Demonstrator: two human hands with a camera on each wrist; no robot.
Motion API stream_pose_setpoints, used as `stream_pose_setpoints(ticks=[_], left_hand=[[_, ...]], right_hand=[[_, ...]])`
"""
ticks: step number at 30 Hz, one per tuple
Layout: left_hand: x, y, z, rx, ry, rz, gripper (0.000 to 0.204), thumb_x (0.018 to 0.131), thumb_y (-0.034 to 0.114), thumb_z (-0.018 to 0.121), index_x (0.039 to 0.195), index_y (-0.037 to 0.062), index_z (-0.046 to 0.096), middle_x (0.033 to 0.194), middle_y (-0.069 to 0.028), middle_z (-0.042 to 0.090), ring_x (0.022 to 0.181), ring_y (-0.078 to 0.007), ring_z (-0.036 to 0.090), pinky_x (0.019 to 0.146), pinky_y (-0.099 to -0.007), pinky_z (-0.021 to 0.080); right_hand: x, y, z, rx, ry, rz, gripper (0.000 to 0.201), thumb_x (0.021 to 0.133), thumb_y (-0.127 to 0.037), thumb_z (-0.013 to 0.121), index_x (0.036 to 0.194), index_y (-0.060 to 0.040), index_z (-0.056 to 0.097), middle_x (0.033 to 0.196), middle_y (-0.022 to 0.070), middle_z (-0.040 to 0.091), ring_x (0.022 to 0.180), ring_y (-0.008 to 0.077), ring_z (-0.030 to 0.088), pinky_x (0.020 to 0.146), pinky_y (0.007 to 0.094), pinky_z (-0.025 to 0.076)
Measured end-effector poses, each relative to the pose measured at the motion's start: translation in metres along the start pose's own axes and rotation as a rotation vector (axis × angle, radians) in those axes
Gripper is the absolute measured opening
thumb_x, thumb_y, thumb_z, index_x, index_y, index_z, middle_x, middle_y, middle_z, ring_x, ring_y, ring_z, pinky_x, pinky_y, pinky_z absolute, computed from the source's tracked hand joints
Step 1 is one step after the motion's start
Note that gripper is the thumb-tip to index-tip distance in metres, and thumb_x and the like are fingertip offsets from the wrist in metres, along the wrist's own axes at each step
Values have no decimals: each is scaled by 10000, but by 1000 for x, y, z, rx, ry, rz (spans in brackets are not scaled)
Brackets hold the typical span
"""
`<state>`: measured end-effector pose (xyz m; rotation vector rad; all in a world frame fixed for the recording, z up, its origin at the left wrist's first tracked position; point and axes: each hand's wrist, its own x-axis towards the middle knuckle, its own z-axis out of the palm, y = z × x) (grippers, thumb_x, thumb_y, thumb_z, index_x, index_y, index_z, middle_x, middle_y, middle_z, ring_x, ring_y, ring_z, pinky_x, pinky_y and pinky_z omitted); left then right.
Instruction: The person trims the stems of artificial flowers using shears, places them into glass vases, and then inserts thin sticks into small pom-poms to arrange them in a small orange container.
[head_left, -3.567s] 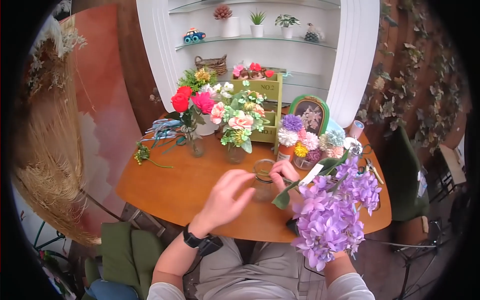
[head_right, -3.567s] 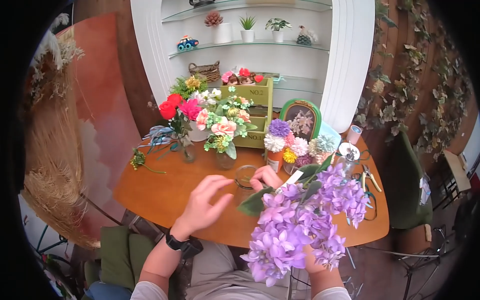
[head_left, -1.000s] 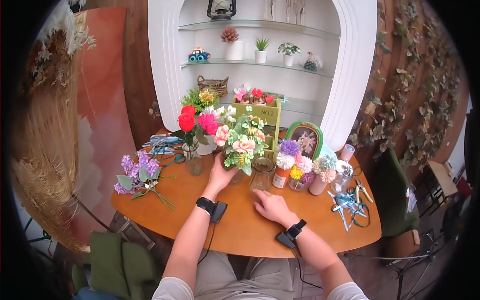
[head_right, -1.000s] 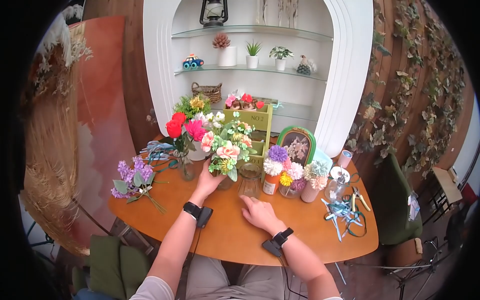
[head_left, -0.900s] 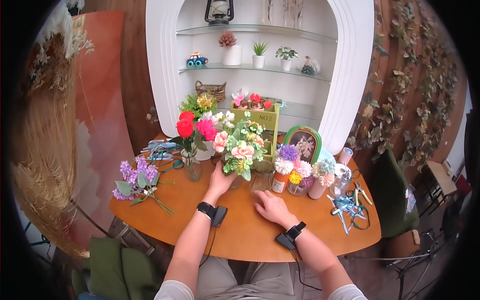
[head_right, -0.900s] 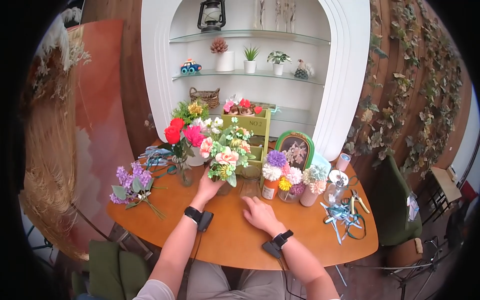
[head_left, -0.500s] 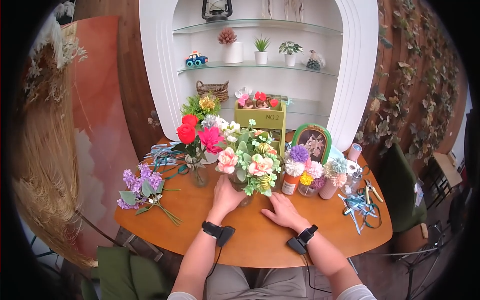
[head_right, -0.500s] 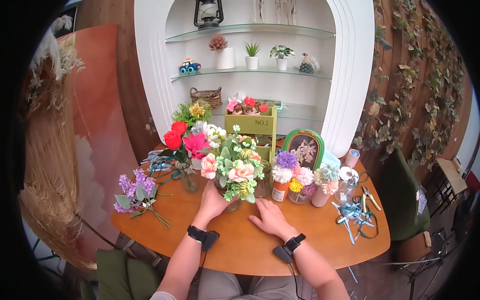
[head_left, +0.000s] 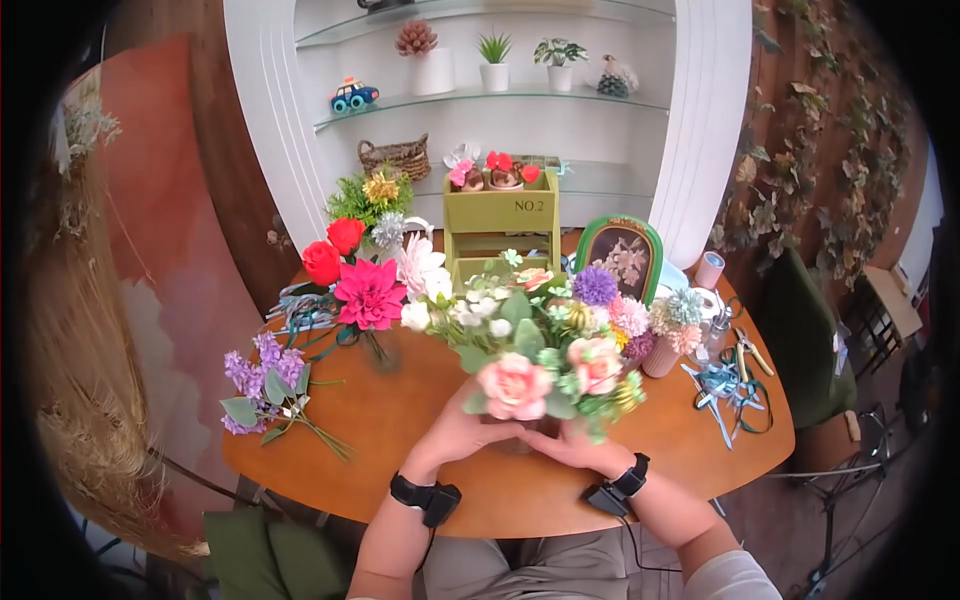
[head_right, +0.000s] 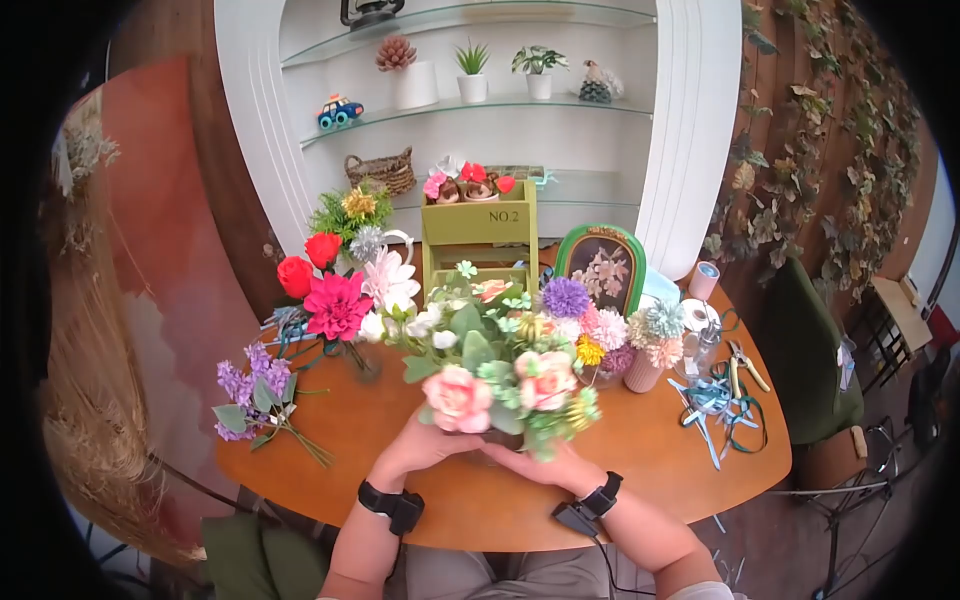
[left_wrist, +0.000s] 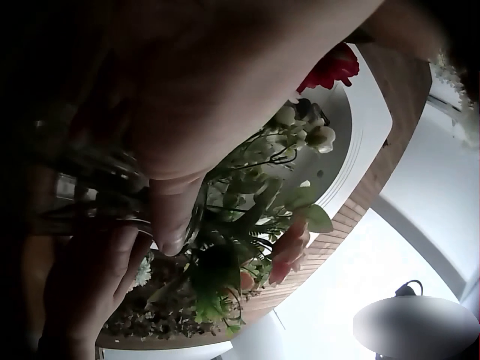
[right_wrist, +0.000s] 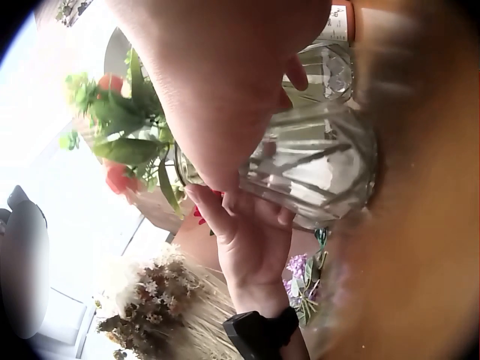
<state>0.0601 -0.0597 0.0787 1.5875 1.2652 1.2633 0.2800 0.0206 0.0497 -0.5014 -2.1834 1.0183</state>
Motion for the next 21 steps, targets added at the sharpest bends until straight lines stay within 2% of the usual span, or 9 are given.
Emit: stream_pose_setpoints(ticks=[2,4,7,10,11,14,15,18,21], left_hand=[[2,-6,7,-42,-42,33,725,841,237,908,1416,12,529,1328,-103,653,1197,-187,634,1006,-361,537],[0,-14,13,35,-6,33,617,857,258,899,1308,-12,577,1126,-93,711,1011,-151,686,823,-335,571],[-3,-37,18,-103,-20,-62,482,884,229,873,1196,-30,613,862,-51,715,769,-101,688,629,-297,532],[-4,-32,13,-188,-24,-150,399,925,151,826,1208,-33,614,927,-42,720,797,-95,687,659,-297,546],[-4,-24,11,-363,-46,-127,464,958,-2,737,1383,-16,552,1208,-97,694,1065,-142,673,877,-320,574],[0,-10,16,-391,221,114,404,955,64,779,1320,3,618,1108,-48,735,994,-141,703,839,-319,591],[-1,-14,12,-265,227,105,413,952,45,771,1342,21,636,1202,-55,731,1120,-148,680,934,-330,583],[-2,-16,11,-334,180,30,401,951,49,769,1337,26,661,1308,-62,707,1158,-141,670,975,-336,572],[-6,-19,5,-201,160,101,411,949,62,771,1346,27,671,1337,-70,705,1161,-160,678,1012,-338,557]], right_hand=[[2,-13,-6,39,20,39,452,927,-257,771,1315,-54,661,1248,142,705,1114,258,686,969,410,545],[-1,-9,-9,73,-23,139,442,926,-242,761,1308,-45,659,1253,148,691,1114,258,677,971,407,539],[2,6,-10,-119,27,-60,542,880,-182,783,1353,-14,577,1220,115,635,1097,244,626,970,386,512],[2,2,-7,-130,105,-140,577,851,-174,808,1356,-17,577,1247,125,635,1125,276,624,994,399,501],[4,-6,-5,-143,151,-152,535,850,-176,795,1332,-33,613,1259,129,645,1142,296,629,1004,411,503],[3,-6,-4,-165,147,-123,603,848,-204,831,1361,-18,575,1283,154,627,1157,323,620,1010,441,495],[1,-3,-4,-169,122,-101,662,849,-218,856,1388,-3,539,1288,165,613,1156,326,614,1007,449,489],[0,6,-6,-249,81,-165,674,851,-225,858,1403,-7,538,1311,179,608,1149,332,620,1001,452,495],[0,-5,-2,-192,177,-126,469,844,-204,806,1265,-48,670,1254,151,659,1169,352,624,1019,449,492]])
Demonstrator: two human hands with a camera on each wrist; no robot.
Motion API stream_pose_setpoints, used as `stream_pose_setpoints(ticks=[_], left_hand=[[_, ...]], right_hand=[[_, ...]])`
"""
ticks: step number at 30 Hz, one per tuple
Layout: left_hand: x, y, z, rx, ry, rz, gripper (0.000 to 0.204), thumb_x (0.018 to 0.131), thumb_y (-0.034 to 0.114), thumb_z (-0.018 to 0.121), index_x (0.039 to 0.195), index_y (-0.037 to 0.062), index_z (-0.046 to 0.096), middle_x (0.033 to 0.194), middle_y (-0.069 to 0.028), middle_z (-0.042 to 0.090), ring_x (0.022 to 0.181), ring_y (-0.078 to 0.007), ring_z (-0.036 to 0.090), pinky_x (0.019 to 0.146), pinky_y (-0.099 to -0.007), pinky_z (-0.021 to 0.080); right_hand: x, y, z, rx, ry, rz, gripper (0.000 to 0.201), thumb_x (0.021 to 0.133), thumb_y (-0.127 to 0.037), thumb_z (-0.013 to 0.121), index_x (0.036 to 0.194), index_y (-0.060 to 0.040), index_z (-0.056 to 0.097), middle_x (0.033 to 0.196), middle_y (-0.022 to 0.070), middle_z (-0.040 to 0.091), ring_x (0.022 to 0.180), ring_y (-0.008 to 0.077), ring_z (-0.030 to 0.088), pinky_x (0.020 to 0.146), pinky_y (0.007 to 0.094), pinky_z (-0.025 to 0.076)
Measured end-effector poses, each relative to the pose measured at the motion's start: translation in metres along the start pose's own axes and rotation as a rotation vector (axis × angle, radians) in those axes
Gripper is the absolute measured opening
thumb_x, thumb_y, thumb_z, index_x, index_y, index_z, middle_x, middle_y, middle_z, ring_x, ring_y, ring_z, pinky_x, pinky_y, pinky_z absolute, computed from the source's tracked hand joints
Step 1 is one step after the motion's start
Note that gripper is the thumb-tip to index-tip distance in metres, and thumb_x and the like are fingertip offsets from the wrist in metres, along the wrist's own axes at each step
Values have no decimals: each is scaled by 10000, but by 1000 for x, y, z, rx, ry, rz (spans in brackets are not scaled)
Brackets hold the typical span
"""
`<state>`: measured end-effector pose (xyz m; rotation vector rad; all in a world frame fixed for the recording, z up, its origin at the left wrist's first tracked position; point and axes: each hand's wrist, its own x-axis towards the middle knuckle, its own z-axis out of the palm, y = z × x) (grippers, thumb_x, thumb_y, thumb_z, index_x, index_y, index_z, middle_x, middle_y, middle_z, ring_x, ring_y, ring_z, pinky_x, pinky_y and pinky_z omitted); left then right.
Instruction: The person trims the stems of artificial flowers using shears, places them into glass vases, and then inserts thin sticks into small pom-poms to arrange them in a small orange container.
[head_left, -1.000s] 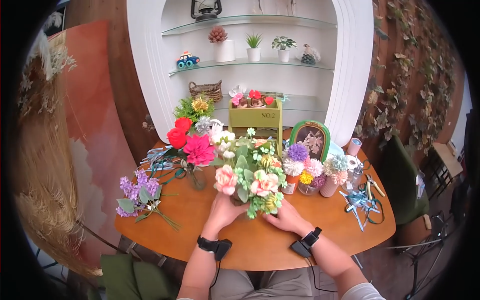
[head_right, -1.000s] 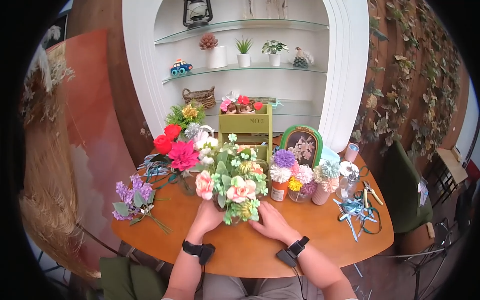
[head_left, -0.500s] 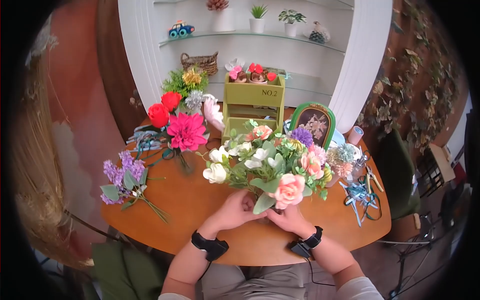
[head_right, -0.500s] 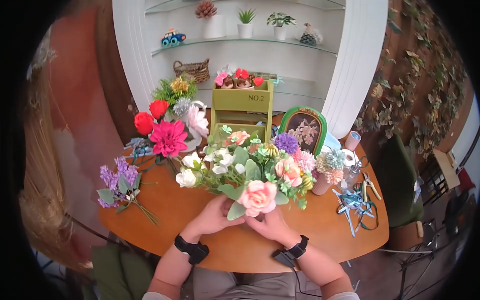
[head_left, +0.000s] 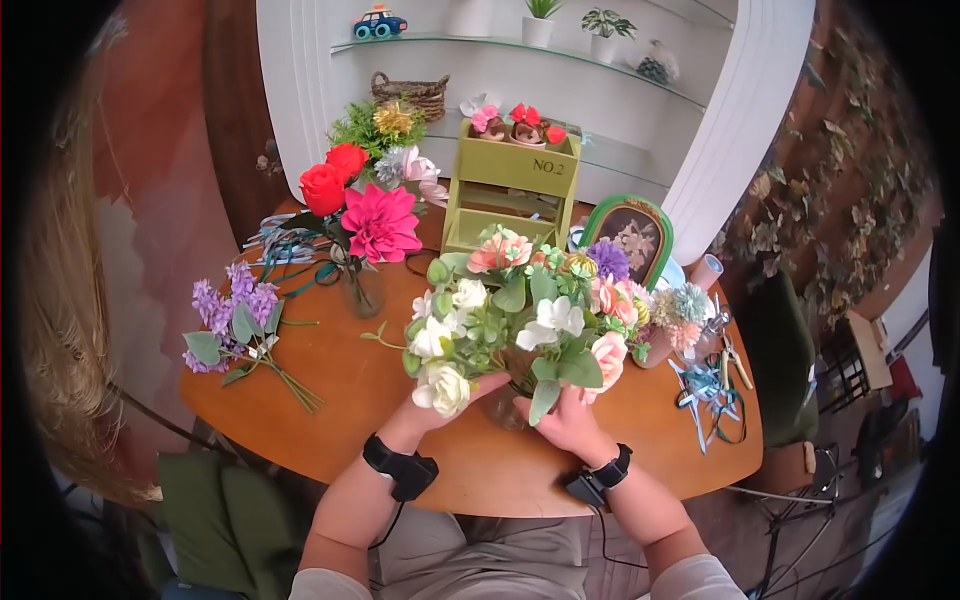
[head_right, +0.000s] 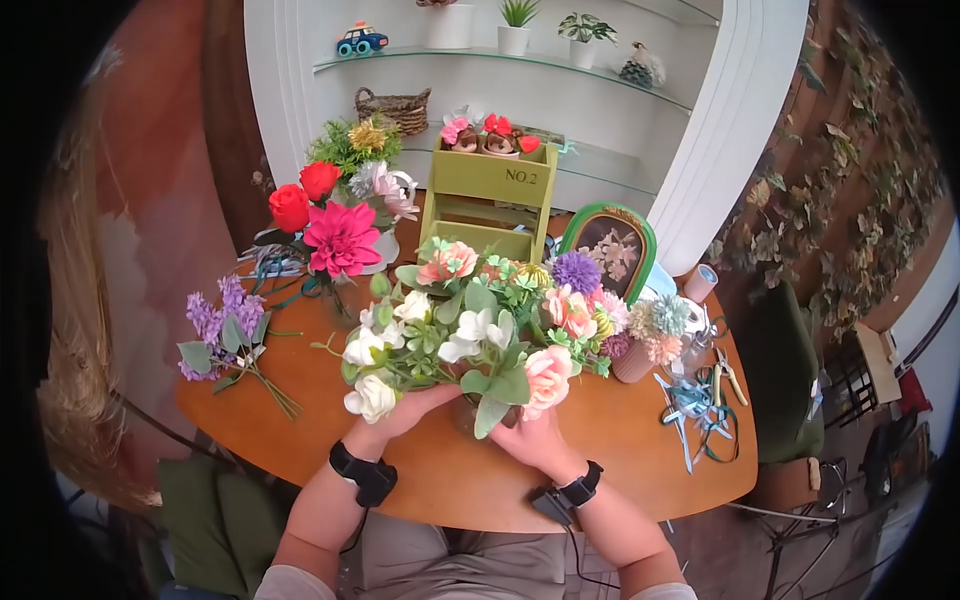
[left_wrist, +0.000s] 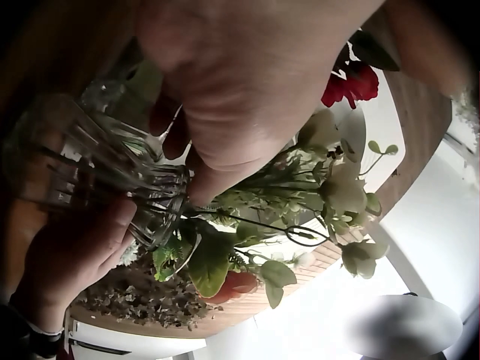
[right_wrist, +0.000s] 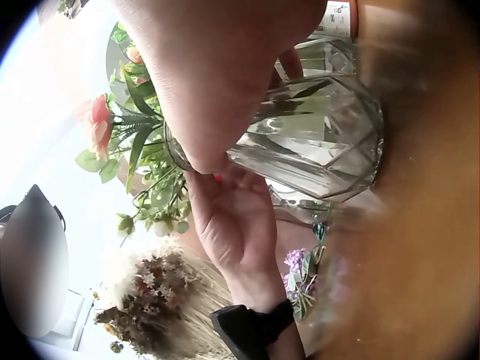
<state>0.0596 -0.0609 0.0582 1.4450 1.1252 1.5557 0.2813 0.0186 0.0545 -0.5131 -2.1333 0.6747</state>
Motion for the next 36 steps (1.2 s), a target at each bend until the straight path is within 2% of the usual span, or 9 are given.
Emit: stream_pose_setpoints(ticks=[11,15,18,22,25,29,33,34,36], left_hand=[[-1,-13,-2,-231,168,-74,392,984,-13,696,1365,-10,602,1323,-98,678,1196,-207,670,1020,-365,571],[-15,-5,-2,153,-84,-99,478,1036,138,624,1482,3,519,1500,-134,570,1371,-252,545,1165,-410,445],[-26,-19,-10,-334,-245,-53,634,1061,212,524,1610,-38,330,1635,-232,417,1518,-345,400,1266,-440,327],[-21,-67,-30,-820,-39,-132,510,994,116,661,1467,-11,517,1413,-165,633,1264,-264,618,1059,-433,512],[-2,-21,-11,-252,325,121,284,1017,53,652,1298,7,652,1194,-62,726,1045,-158,696,923,-357,571],[1,2,-10,-345,331,121,233,1081,69,570,1303,2,592,1174,-115,692,1076,-193,662,986,-382,526],[4,17,-15,-404,290,233,239,1085,98,570,1292,-13,608,1143,-150,723,1047,-217,680,960,-385,535],[3,20,-18,-401,275,283,247,1085,106,571,1291,-22,616,1139,-160,734,1038,-220,685,951,-383,537],[1,21,-26,-418,297,306,251,1087,120,576,1283,-30,620,1134,-166,739,1017,-225,686,936,-384,536]], right_hand=[[-10,18,5,372,26,134,713,873,-172,783,1494,-30,462,1482,175,520,1340,336,546,1148,439,413],[-13,22,0,183,-20,84,512,873,-180,806,1300,-45,559,1250,113,608,1106,251,626,983,408,505],[-28,37,4,190,-96,206,359,896,-227,801,1161,-47,640,1099,80,659,1009,221,656,906,394,537],[-21,11,-5,276,-57,187,344,964,-194,736,1255,-26,662,1210,106,695,1113,230,673,964,398,537],[-9,-10,-13,334,-98,184,371,1065,-160,589,1408,-21,585,1343,118,660,1207,211,631,1043,382,506],[-11,-13,-11,237,0,144,330,1029,-71,619,1350,-5,657,1240,127,716,1099,238,671,910,380,547],[-13,-13,-17,197,-147,368,347,1028,-80,620,1360,18,634,1324,183,660,1147,256,637,912,386,527],[-21,1,-8,45,-20,56,347,1031,-118,638,1349,19,632,1337,195,650,1157,276,631,968,385,505],[-14,-9,-8,223,13,174,328,1031,-150,625,1308,27,625,1225,140,701,1061,253,665,926,375,529]])
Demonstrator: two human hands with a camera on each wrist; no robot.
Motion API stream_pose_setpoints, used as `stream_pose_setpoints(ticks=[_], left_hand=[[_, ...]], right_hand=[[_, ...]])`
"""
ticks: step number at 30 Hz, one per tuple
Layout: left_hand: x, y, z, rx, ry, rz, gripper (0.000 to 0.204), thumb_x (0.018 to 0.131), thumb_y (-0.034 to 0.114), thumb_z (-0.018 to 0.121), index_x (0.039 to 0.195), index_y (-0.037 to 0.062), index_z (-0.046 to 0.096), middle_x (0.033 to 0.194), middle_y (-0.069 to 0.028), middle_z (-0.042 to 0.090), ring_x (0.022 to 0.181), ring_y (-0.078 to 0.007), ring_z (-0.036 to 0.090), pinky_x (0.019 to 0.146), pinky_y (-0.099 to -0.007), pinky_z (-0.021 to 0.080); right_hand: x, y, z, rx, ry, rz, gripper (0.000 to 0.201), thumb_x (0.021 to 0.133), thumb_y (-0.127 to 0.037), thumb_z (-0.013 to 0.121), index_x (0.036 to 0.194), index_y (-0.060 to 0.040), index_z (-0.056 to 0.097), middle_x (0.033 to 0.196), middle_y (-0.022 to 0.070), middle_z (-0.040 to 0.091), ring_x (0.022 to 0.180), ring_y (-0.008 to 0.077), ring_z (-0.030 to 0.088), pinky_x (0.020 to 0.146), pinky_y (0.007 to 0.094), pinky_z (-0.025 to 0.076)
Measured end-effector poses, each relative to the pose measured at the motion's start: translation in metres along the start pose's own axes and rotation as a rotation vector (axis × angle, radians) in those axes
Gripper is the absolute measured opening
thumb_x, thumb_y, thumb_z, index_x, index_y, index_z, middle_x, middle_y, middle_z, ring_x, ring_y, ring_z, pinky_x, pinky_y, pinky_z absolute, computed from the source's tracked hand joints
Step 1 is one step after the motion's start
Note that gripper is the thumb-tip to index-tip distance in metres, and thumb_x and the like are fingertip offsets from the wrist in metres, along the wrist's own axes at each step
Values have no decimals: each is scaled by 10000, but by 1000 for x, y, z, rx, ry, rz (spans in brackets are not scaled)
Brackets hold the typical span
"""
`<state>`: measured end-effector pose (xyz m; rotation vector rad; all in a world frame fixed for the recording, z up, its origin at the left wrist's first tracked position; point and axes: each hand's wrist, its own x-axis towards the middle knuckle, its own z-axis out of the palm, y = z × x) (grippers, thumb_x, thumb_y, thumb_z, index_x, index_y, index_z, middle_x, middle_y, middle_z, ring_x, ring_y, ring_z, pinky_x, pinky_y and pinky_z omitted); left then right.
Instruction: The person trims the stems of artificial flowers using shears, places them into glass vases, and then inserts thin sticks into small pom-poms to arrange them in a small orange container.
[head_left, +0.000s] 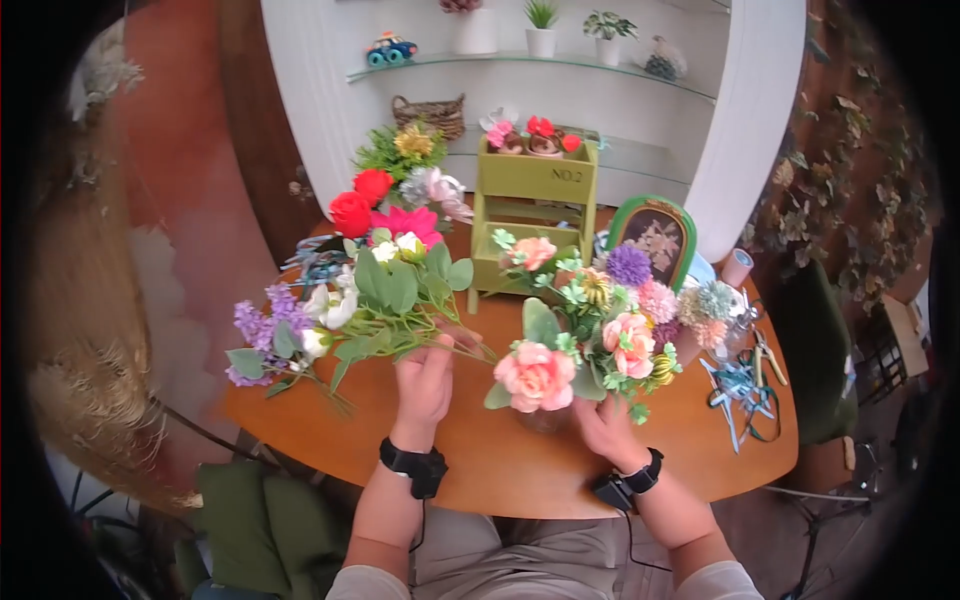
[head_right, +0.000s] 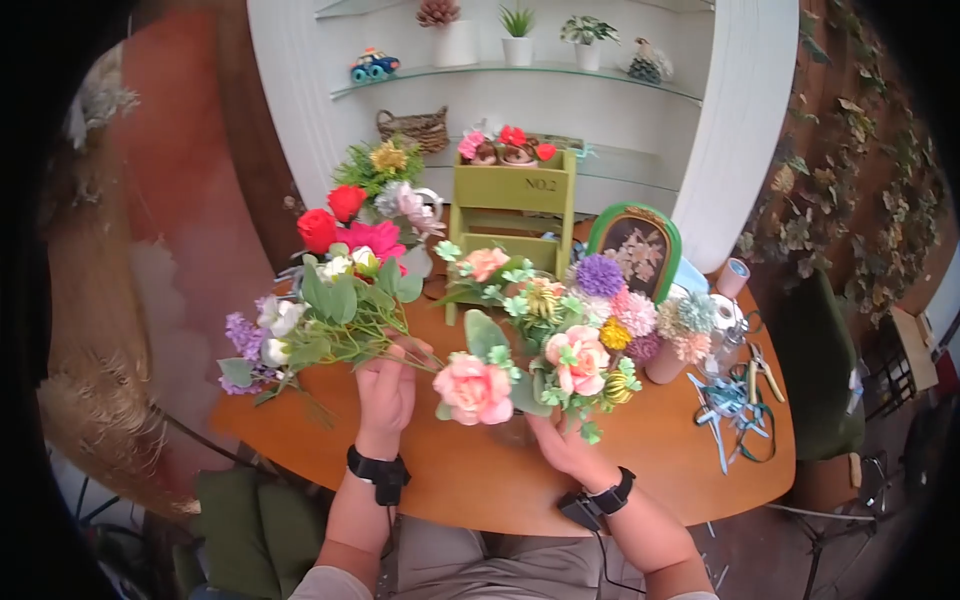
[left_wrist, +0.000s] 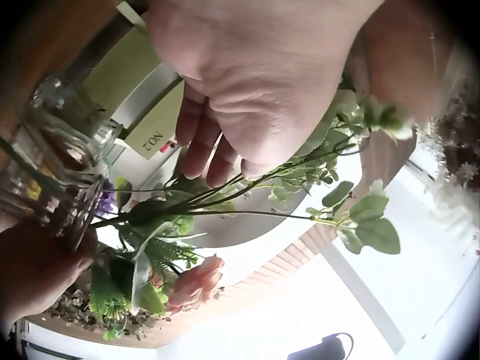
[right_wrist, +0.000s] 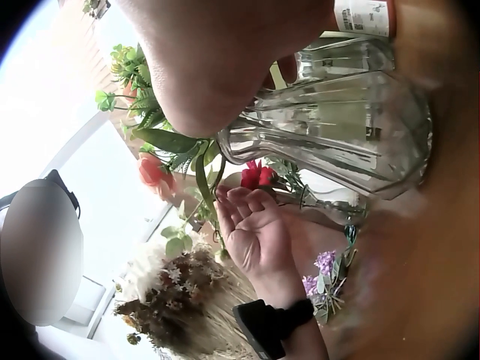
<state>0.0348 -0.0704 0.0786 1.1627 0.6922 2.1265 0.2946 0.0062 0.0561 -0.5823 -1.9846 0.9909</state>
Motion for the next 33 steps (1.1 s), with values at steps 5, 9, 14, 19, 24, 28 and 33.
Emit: stream_pose_setpoints(ticks=[5,9,14,19,24,28,33], left_hand=[[1,35,2,119,132,83,229,1087,137,586,1049,-41,724,1054,-152,757,977,-209,692,912,-379,533],[-2,86,2,477,321,232,177,1076,123,603,1108,-19,706,961,-105,745,864,-168,688,780,-318,538],[10,146,-62,620,519,262,157,1056,117,610,1006,-11,685,881,-64,723,725,-119,650,681,-279,523],[4,122,-201,860,743,-154,441,978,50,650,1373,-82,504,795,-69,670,592,-142,644,509,-278,495],[-12,92,-202,1011,873,-257,683,921,-3,675,1498,-48,314,811,-107,668,523,-163,627,425,-292,452],[-9,90,-198,954,850,-208,723,934,62,714,1505,-37,281,828,-103,670,516,-159,603,454,-292,459],[-20,77,-195,1227,815,-85,678,922,167,763,1454,-20,385,844,-89,666,606,-203,621,587,-374,523]], right_hand=[[7,-11,2,41,76,-4,293,1025,-181,651,1251,5,668,1150,159,717,1055,322,670,953,428,517],[5,-6,-2,19,33,-44,242,1015,-178,657,1192,-14,681,1073,158,717,994,339,673,900,449,523],[6,-11,-3,-18,75,-132,248,1025,-203,652,1191,-19,665,1085,169,704,994,397,657,891,492,521],[4,0,-1,-81,59,-147,248,1009,-180,651,1200,-21,659,1129,188,701,1037,442,648,924,508,510],[6,2,-8,-105,26,-232,295,952,-100,622,1235,-22,653,1195,206,680,1098,446,630,971,508,497],[7,0,-7,-94,42,-243,342,956,-126,625,1284,-30,642,1273,223,653,1185,462,588,1046,519,455],[10,-4,-7,-53,54,-274,360,970,-165,634,1316,-65,650,1328,224,637,1234,467,561,1087,525,430]])
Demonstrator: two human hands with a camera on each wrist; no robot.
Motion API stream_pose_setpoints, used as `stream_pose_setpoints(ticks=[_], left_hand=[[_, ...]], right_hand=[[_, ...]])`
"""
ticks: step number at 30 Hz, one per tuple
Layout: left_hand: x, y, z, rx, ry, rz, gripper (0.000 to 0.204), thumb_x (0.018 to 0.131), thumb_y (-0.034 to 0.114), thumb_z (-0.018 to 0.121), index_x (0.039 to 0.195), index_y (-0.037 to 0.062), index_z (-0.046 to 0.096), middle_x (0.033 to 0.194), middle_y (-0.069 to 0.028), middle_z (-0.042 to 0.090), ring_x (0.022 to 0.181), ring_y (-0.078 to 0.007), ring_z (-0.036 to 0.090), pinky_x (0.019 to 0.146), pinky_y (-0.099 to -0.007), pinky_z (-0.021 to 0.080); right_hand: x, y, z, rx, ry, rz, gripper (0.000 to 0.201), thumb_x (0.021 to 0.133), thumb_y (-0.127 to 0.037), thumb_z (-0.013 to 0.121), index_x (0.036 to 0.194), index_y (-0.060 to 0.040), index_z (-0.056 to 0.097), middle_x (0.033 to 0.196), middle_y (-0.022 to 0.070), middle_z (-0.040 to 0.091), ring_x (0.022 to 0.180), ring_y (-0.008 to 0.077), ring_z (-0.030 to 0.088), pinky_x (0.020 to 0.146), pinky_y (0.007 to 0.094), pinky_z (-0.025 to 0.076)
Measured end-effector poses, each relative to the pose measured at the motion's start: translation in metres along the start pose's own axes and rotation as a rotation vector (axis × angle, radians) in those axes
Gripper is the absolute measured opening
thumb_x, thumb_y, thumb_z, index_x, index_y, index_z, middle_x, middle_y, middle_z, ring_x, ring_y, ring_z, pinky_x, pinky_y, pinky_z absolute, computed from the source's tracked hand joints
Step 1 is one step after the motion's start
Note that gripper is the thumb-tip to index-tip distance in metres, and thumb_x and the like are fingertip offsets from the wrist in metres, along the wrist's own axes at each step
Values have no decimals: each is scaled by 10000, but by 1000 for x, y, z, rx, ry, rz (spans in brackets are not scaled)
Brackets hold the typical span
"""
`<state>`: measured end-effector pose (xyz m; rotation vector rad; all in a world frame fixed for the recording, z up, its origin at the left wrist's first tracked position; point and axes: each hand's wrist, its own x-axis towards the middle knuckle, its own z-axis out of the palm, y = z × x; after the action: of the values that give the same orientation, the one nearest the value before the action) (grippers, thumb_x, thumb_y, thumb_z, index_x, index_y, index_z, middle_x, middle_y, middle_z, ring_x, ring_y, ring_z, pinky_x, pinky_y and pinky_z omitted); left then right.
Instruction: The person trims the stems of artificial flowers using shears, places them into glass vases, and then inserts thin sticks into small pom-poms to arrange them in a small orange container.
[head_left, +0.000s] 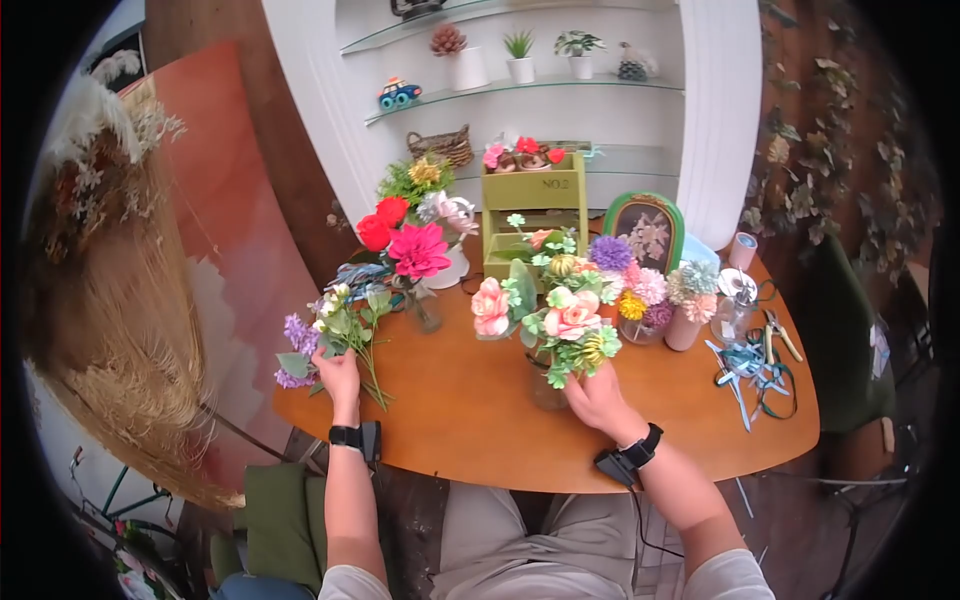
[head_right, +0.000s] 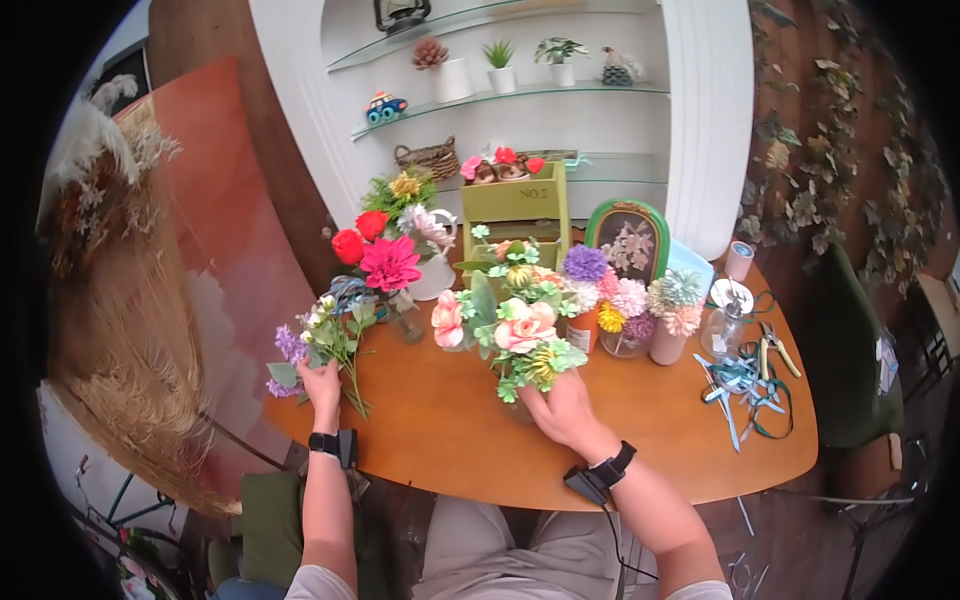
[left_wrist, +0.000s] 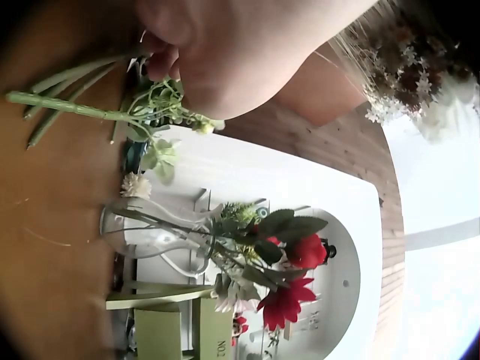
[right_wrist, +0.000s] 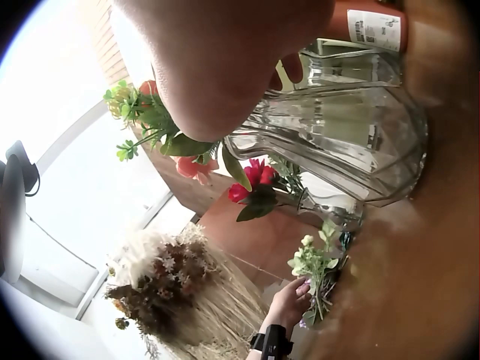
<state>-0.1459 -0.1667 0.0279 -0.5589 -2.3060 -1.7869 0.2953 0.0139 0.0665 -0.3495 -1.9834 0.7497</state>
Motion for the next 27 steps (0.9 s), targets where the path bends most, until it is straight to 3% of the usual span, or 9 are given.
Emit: stream_pose_setpoints(ticks=[2,3,6,7,11,14,18,24,27], left_hand=[[-1,-17,4,210,-27,159,671,910,227,784,1444,4,444,838,-84,661,629,-243,631,649,-415,555],[-9,-18,6,303,-48,183,485,894,310,795,1226,-12,649,818,-114,710,680,-285,687,742,-447,575],[-23,-11,11,384,-333,128,349,885,319,794,957,-18,737,814,-158,759,770,-295,748,783,-423,586],[-28,-8,14,406,-335,104,316,862,293,797,817,-16,749,840,-196,775,855,-332,772,818,-423,592],[-31,-3,18,538,-327,184,299,840,284,773,934,0,781,872,-236,762,891,-413,749,841,-469,592],[-29,-3,22,638,-292,272,316,798,285,810,829,-25,754,812,-224,747,815,-356,753,775,-439,583],[-20,0,23,684,-453,180,303,797,239,779,698,-43,727,701,-198,720,602,-309,706,617,-419,556],[-19,18,24,163,-322,-26,191,878,92,689,728,-24,709,620,-64,671,456,-109,576,426,-302,427],[-17,39,22,16,-270,-75,159,902,95,686,794,-21,699,596,-51,647,443,-116,571,415,-296,434]], right_hand=[[-1,-1,-3,-53,-34,16,347,987,-207,632,1307,-76,657,1319,224,637,1218,463,561,1073,526,435],[-2,2,-3,-54,-63,44,345,991,-217,631,1305,-76,658,1314,225,637,1210,463,561,1066,527,437],[-3,2,-4,-62,-86,66,343,1002,-245,632,1295,-69,657,1290,232,644,1179,470,567,1035,528,448],[-3,1,-4,-60,-85,62,344,1002,-246,633,1295,-66,656,1288,234,645,1178,472,568,1033,528,449],[0,-2,-4,-69,-67,32,358,1006,-252,634,1305,-56,644,1287,241,647,1183,475,570,1035,530,450],[-1,-2,-4,-93,-66,32,366,1009,-254,630,1317,-57,639,1295,242,645,1195,476,564,1044,532,445],[1,-6,-5,-88,-58,19,376,1013,-256,625,1332,-57,635,1312,245,637,1213,476,555,1059,532,436],[2,-11,-8,-88,-85,42,375,1017,-254,619,1335,-57,636,1330,246,632,1232,475,548,1071,529,429],[1,-6,-6,-85,-74,28,370,1019,-254,617,1331,-56,638,1328,244,632,1230,476,550,1067,528,433]])
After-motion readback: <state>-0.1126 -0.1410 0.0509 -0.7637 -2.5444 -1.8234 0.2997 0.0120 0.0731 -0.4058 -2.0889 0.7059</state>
